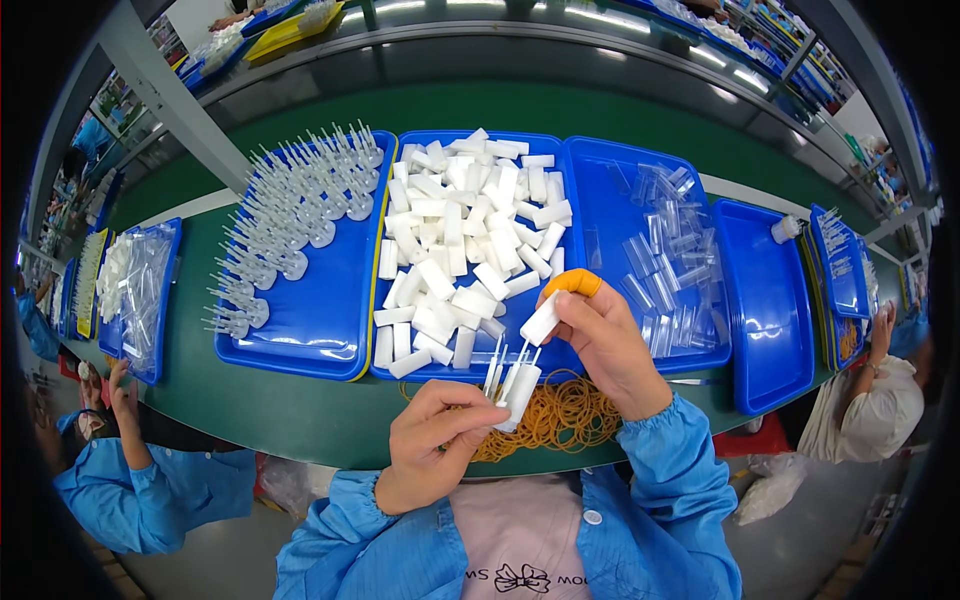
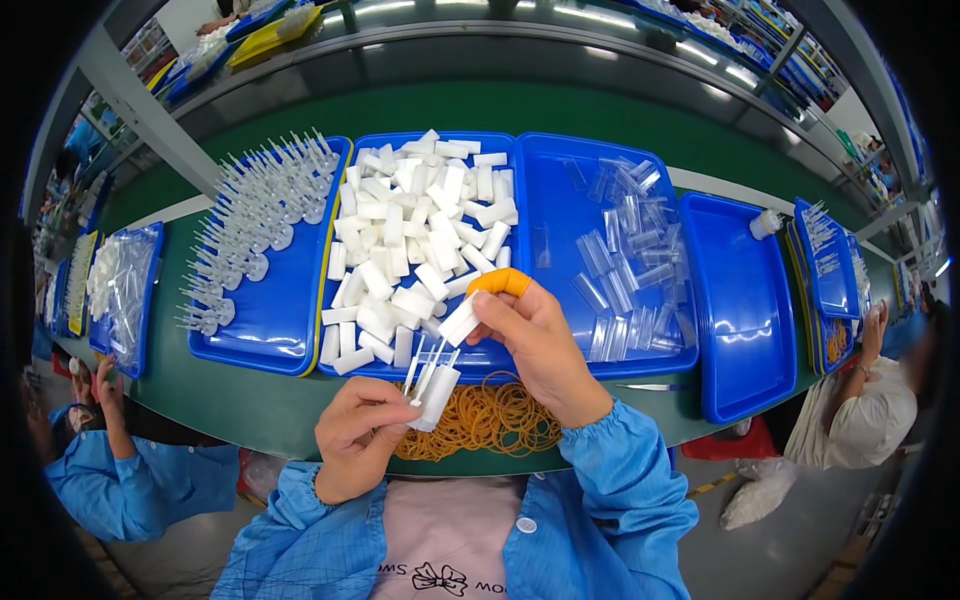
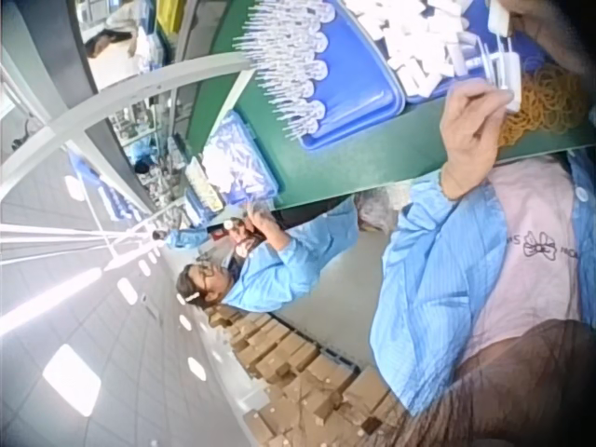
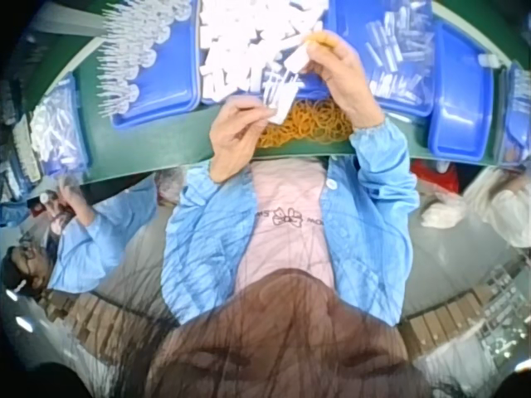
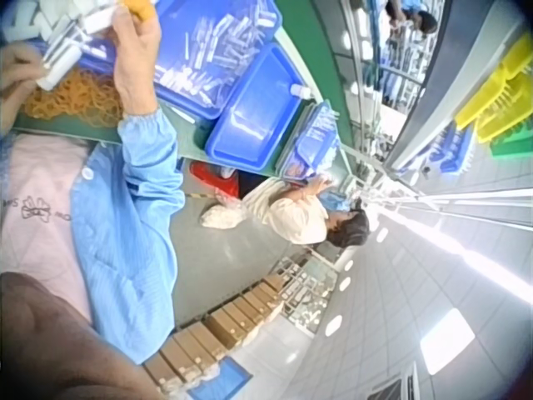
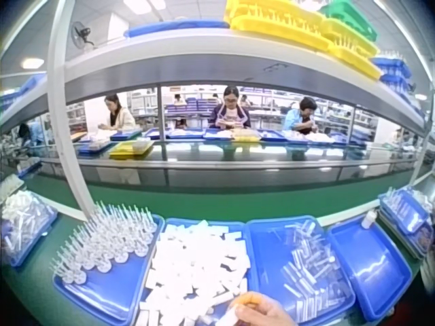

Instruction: The person assembles medical supplies at a factory workstation. They pick up white cylindrical components and clear plastic tubes, insert the tubes into the cylinders, and secure them with rubber bands. The person uses scissors to trim the excess length of the rubber bands after securing the components.

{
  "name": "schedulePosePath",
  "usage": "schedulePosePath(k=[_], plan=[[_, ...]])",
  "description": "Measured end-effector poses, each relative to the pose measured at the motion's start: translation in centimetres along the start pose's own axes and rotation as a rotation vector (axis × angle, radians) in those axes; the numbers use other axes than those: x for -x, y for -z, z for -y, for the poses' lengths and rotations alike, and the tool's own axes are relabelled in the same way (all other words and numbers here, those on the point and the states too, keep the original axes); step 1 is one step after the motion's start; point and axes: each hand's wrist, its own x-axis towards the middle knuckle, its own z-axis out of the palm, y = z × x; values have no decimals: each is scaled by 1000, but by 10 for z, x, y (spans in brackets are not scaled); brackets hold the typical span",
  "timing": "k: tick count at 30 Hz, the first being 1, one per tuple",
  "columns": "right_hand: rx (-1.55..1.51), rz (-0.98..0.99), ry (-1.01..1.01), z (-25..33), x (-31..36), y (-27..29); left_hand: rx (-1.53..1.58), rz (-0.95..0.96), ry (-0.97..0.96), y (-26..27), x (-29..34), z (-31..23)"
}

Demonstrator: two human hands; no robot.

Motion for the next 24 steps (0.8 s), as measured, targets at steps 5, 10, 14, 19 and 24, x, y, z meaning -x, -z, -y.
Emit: schedulePosePath(k=[5, 10, 14, 19, 24], plan=[[-34, -69, -15, 1, 1, -6, -40, 21, -32, 0, -2, 0], [131, 13, 0, 3, 11, -13, -86, 40, -45, 1, -5, -1], [435, 124, 104, 5, 16, -10, -243, 81, -170, 6, -9, 0], [484, 193, 264, 3, 30, -18, -215, -41, -100, 1, -6, -10], [766, 88, 440, 14, 3, -11, 10, -9, 117, 6, 1, 7]])
